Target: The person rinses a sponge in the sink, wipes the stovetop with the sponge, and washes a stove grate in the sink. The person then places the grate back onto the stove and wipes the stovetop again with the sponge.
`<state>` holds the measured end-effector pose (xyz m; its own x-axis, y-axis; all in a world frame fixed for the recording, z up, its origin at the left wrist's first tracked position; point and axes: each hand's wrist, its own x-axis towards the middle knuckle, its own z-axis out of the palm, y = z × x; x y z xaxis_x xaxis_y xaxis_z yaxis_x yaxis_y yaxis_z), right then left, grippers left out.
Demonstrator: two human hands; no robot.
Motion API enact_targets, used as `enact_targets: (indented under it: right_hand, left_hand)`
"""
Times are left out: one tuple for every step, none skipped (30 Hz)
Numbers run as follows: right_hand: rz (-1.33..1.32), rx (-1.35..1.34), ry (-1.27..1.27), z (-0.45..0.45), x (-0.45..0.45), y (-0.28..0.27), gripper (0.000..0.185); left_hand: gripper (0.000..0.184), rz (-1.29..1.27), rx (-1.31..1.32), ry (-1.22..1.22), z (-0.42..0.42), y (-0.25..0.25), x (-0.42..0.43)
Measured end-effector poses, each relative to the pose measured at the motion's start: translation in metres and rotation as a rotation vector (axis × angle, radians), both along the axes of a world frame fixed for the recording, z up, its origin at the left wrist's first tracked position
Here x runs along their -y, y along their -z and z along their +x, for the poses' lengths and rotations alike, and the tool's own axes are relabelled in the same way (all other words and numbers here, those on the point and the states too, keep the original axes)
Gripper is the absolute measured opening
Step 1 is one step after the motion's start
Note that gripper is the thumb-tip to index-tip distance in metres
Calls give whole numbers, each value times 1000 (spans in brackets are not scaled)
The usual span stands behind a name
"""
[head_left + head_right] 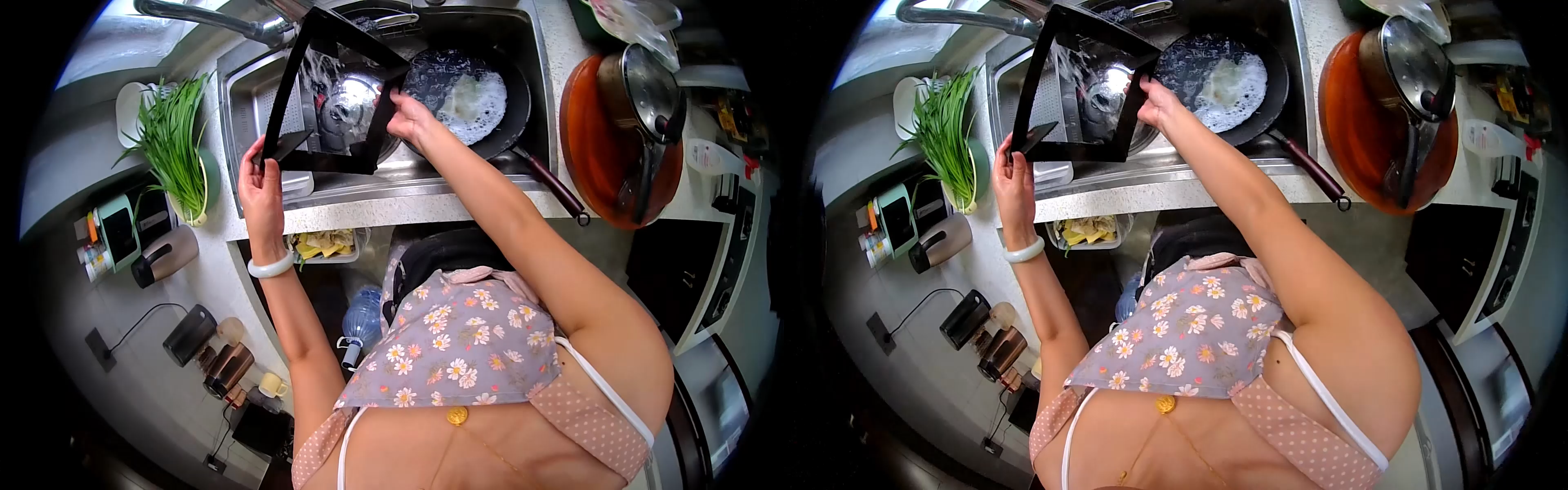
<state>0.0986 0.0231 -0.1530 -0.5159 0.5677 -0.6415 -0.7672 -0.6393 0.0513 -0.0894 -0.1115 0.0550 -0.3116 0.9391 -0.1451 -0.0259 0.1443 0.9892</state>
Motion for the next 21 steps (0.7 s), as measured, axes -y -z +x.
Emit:
enact_targets:
  right_hand:
    - [-8,-10,-6,4,4,2,18]
    - [-14,-20,-9,7,9,3,18]
    - [-15,-30,-5,11,8,4,19]
    - [22,-10,8,18,12,-2,20]
    - [82,-15,44,25,16,-8,21]
    - [71,2,64,31,14,-12,21]
    - [59,19,87,36,13,-11,21]
    - [64,12,99,45,16,-16,21]
    - [63,2,120,53,21,-22,21]
    - [72,-7,150,63,20,-30,21]
    - [128,-22,231,71,29,-46,22]
    - [139,77,191,81,28,-59,22]
    - [127,172,136,83,36,-65,23]
    - [84,244,80,82,14,-18,23]
    - [-131,101,187,87,11,-14,25]
    - [-53,97,183,91,22,-20,25]
    - [32,109,180,102,35,-31,26]
    - [72,167,174,112,56,-74,25]
    - [206,228,198,117,73,-94,30]
    - [70,304,129,119,66,-89,32]
    - [-57,364,59,117,59,-88,35]
  left_hand:
    - [42,18,-28,7,7,-3,8]
    - [44,38,-55,18,13,-5,14]
    - [45,64,-82,35,18,-6,19]
    - [46,89,-83,58,23,-8,24]
    - [47,138,-60,58,31,-9,26]
    - [48,143,-53,86,39,-10,26]
    - [49,147,-46,119,45,-12,25]
    - [49,109,-45,147,50,-13,24]
    - [51,151,-87,174,53,-13,23]
    - [50,198,-102,196,53,-17,24]
    - [49,255,-105,219,56,-18,21]
    - [49,372,-29,242,60,-11,16]
    - [46,305,-8,266,71,-19,15]
    - [44,233,13,287,77,-17,16]
    - [42,171,21,311,79,-19,14]
    - [41,104,-68,299,76,-20,19]
    - [42,183,21,283,78,-22,19]
    - [42,270,92,298,80,-23,15]
    - [42,337,161,306,80,-23,16]
    - [41,299,114,335,85,-27,15]
    - [40,226,63,334,82,-21,16]
